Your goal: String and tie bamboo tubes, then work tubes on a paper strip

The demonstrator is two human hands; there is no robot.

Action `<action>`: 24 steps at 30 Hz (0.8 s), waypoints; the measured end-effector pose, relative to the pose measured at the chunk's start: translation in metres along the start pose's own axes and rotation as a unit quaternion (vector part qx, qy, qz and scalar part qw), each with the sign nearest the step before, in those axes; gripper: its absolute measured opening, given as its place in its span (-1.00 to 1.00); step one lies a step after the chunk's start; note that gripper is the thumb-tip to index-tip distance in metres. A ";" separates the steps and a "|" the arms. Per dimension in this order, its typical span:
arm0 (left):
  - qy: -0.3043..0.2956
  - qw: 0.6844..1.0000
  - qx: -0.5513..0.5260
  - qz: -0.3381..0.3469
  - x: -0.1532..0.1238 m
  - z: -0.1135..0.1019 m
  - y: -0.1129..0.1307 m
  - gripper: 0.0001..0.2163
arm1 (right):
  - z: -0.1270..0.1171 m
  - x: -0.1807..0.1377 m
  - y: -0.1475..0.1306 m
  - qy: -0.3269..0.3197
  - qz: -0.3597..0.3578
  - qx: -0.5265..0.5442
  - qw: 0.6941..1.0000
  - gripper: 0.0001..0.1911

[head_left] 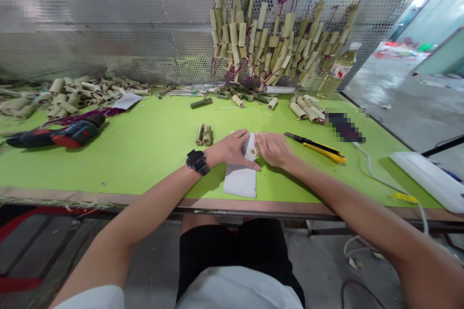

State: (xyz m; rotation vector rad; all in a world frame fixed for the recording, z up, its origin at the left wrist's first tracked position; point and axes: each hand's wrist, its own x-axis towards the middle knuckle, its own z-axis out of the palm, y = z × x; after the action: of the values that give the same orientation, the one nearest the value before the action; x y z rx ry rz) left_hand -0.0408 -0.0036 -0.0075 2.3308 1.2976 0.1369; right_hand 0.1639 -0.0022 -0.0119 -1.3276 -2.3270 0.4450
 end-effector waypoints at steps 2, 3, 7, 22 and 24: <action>-0.003 1.000 -0.001 0.000 -0.002 -0.002 0.002 0.28 | 0.001 0.000 0.001 -0.014 0.004 -0.014 1.000 -0.25; -0.003 1.000 -0.001 0.000 -0.002 -0.002 0.003 0.27 | 0.001 0.001 0.002 -0.019 0.008 -0.022 1.000 -0.24; -0.005 1.000 0.000 -0.001 -0.003 -0.004 0.005 0.29 | 0.001 0.000 0.002 -0.025 0.005 -0.024 0.999 -0.18; 0.005 1.000 0.007 0.017 0.002 0.001 -0.001 0.33 | -0.009 0.000 -0.002 -0.034 0.029 0.129 0.991 -0.13; 0.002 1.000 0.009 0.011 0.002 0.002 -0.003 0.34 | -0.010 -0.001 -0.004 -0.034 0.023 0.191 0.981 -0.15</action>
State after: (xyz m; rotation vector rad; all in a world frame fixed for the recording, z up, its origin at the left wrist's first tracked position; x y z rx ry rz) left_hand -0.0408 -0.0011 -0.0108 2.3619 1.2800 0.1387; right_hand 0.1668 -0.0047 -0.0019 -1.1939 -2.1243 0.9135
